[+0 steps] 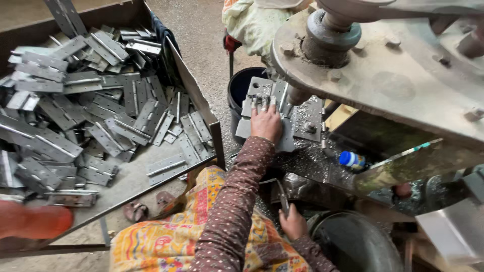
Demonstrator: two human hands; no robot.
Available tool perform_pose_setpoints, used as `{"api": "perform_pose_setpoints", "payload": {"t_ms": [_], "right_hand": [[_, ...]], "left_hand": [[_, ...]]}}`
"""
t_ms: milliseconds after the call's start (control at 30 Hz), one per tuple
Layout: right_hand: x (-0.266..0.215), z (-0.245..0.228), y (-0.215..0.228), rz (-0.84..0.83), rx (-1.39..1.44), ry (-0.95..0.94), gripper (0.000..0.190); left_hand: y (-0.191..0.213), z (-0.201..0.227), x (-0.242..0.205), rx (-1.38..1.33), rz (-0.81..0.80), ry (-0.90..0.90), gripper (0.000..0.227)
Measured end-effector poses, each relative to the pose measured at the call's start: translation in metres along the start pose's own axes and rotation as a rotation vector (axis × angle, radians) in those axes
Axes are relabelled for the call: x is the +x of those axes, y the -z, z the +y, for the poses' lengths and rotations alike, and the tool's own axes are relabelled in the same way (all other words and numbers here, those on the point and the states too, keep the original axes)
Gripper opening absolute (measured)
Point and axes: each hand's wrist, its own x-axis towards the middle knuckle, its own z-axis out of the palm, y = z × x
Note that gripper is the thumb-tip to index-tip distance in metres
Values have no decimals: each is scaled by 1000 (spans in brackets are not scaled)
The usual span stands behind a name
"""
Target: The person repeatedly picks up metal hinge pieces from a bin, places them into a jig on a manual punching machine, and operates the lever to punch holes. The processed pieces are returned to the bin after each cycle.
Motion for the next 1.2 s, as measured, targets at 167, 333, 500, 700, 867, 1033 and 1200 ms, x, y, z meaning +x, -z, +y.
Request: {"api": "perform_pose_setpoints", "payload": {"t_ms": [167,333,500,700,867,1033,1200], "right_hand": [[1,-20,59,-238,39,-157,42],[-13,-71,137,86,91,8,47],[-10,-105,163,279,207,206,38],[-17,-100,159,294,241,211,32],[-14,-98,154,261,317,159,30],[-17,-96,156,258,230,183,33],[-19,-101,161,237,290,180,33]], "left_hand": [[11,0,3,-41,-133,35,26],[36,14,-55,-20,-130,-43,24],[60,31,-139,181,199,-78,34],[73,14,-143,-159,426,-259,13],[79,22,-113,-268,627,-270,9],[43,25,-66,186,175,-106,19],[31,-4,-67,241,0,9,42]]}}
